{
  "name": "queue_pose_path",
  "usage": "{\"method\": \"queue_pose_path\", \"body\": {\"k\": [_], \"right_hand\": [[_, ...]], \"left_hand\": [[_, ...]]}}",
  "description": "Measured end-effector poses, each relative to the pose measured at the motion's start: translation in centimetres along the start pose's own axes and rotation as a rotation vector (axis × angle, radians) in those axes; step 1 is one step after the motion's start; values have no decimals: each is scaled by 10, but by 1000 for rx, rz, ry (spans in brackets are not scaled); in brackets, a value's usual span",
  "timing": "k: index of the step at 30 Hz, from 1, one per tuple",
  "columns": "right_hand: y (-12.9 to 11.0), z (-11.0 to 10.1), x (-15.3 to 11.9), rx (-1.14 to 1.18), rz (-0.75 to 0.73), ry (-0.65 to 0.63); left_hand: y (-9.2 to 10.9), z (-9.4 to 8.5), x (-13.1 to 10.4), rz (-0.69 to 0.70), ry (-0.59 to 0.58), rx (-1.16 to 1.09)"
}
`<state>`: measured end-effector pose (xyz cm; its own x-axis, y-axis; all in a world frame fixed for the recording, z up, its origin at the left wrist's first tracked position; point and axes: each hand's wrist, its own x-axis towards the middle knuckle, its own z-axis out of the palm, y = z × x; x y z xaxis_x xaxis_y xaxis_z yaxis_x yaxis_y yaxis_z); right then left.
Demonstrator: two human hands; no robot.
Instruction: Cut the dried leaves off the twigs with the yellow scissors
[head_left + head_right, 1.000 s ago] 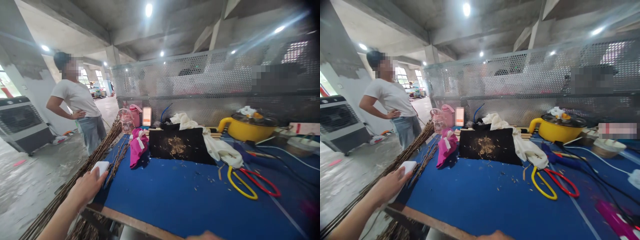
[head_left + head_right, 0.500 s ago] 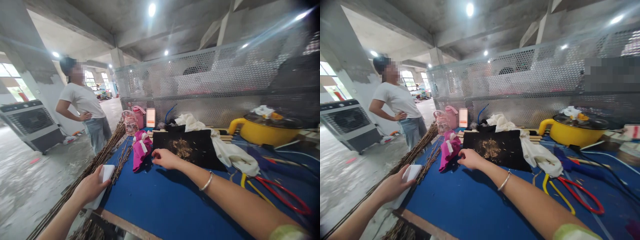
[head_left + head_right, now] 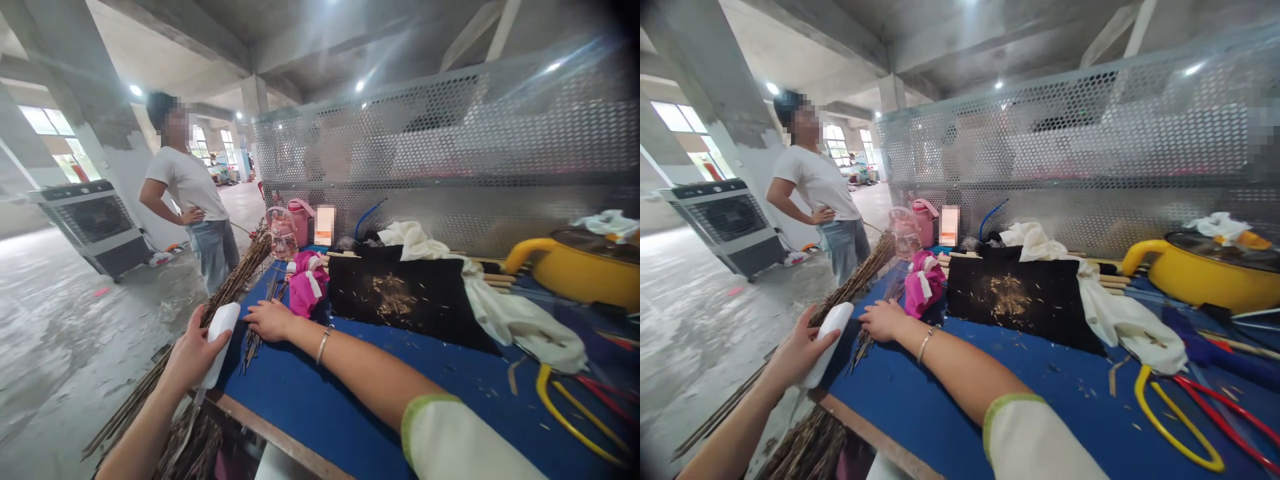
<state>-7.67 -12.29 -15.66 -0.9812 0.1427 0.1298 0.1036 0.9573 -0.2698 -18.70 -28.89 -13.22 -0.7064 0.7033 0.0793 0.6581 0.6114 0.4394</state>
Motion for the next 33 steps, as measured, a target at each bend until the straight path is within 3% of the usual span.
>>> {"method": "queue_pose_path", "body": {"k": [4,8,10,12,14,16,19,21,24,27,30,33], "right_hand": [[2,-1,-26,-53,19,-33],[-23,-17,-60,-110,24,69],[-40,-27,-85,-146,-41,140],[-53,-37,-116,-162,-81,144],[-54,-45,-151,-172,-11,127],[-44,-50,-185,-173,153,123],[-13,-55,-234,-167,484,135],[10,-58,-263,-200,682,151],[43,-64,-296,-264,833,164],[74,-70,-310,-308,940,146],[97,-75,-309,-322,974,119],[103,-81,-307,-308,948,75]], "left_hand": [[11,8,0,58,-58,219],[22,7,-4,147,-82,394],[36,-4,-10,215,6,355],[61,-16,-19,386,67,198],[97,-20,-30,616,3,-22],[137,-6,-38,785,-142,-192],[187,45,-35,990,-331,-201],[207,84,-23,976,-389,33],[222,124,-1,956,-384,94],[226,137,15,956,-369,94],[228,136,21,958,-374,109],[228,128,20,982,-419,114]]}}
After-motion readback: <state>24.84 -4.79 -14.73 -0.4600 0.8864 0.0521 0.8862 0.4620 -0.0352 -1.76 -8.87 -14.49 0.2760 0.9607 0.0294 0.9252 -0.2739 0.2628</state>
